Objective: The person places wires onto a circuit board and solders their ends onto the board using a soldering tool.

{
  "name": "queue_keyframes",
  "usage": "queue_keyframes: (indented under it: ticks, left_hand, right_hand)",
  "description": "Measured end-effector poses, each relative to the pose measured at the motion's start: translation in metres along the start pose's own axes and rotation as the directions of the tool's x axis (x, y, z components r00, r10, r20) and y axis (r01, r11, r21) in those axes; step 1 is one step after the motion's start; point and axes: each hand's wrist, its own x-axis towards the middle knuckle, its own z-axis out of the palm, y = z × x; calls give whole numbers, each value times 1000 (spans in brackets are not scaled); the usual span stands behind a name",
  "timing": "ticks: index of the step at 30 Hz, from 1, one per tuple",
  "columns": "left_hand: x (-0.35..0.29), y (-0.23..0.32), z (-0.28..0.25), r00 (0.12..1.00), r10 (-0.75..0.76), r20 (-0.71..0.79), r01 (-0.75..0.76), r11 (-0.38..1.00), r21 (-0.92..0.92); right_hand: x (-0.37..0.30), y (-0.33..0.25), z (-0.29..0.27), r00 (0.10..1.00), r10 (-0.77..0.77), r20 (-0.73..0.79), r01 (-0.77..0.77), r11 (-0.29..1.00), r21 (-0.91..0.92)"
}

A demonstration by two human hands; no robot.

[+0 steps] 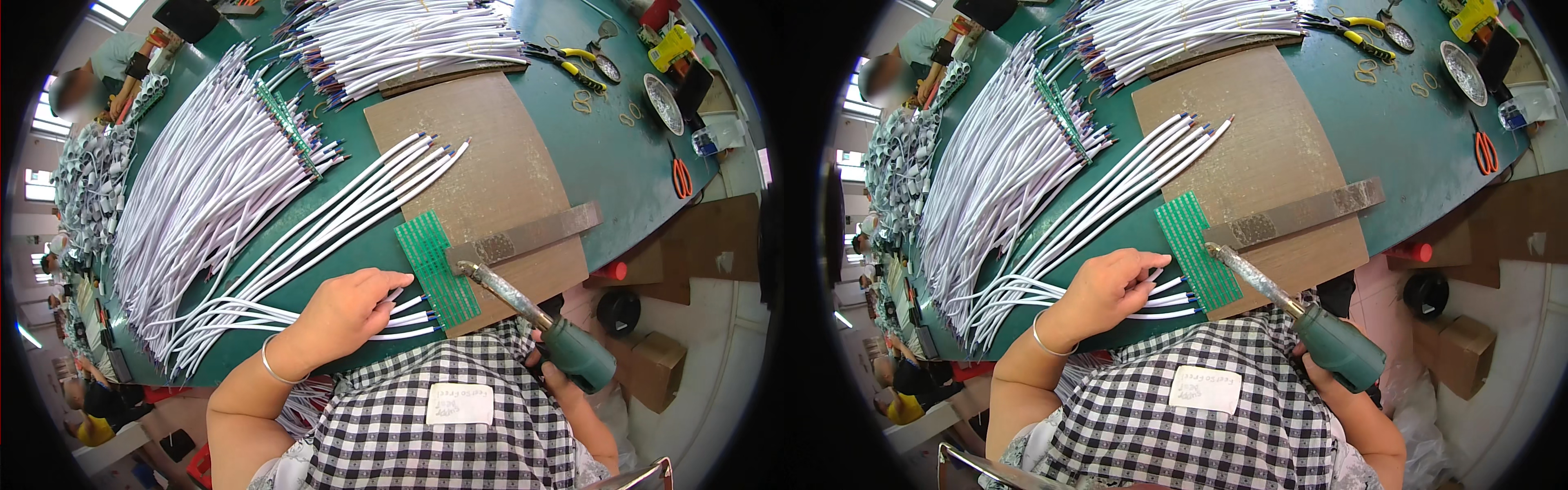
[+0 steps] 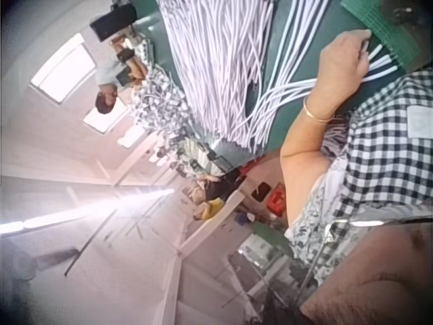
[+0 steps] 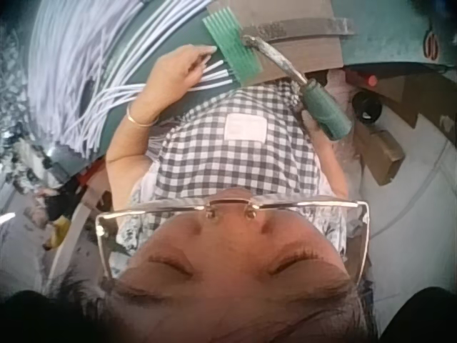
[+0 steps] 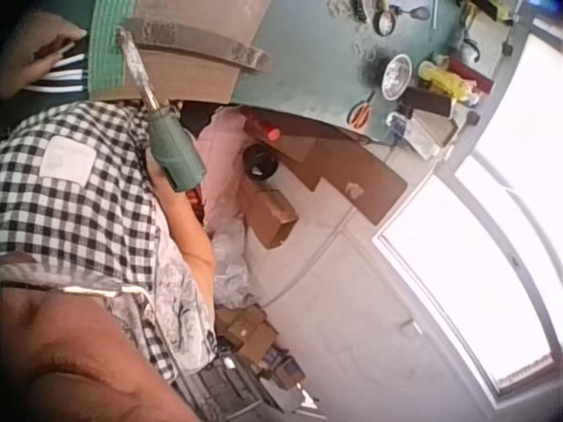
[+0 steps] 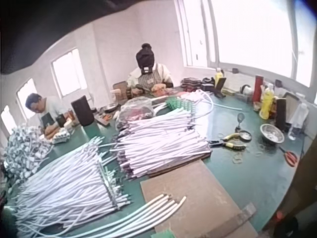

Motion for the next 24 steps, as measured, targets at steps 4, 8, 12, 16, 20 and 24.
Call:
queue_keyframes:
  ticks: [4, 8, 12, 16, 20, 24]
  left_hand:
    - [0, 1, 1, 999, -36, 7, 36, 999, -12]
    - [2, 1, 5, 990, 113, -89, -108, 993, 55]
    - [2, -3, 7, 983, 158, -91, -145, 980, 134]
    - [1, -2, 6, 973, 209, -100, -181, 955, 234]
    - [2, 0, 6, 968, 218, -127, -191, 962, 196]
    - [4, 0, 6, 972, 209, -111, -184, 962, 202]
  right_hand:
    - [-6, 0, -1, 1000, 18, -15, -19, 999, -48]
    - [-4, -4, -7, 993, -29, 113, 63, 949, -309]
    - [-4, 3, -3, 992, -117, 54, 128, 848, -515]
    - [-6, 11, -6, 954, -265, 139, 292, 717, -633]
    - [-8, 13, -8, 934, -314, 173, 347, 672, -654]
    - [-7, 11, -5, 930, -333, 157, 355, 702, -618]
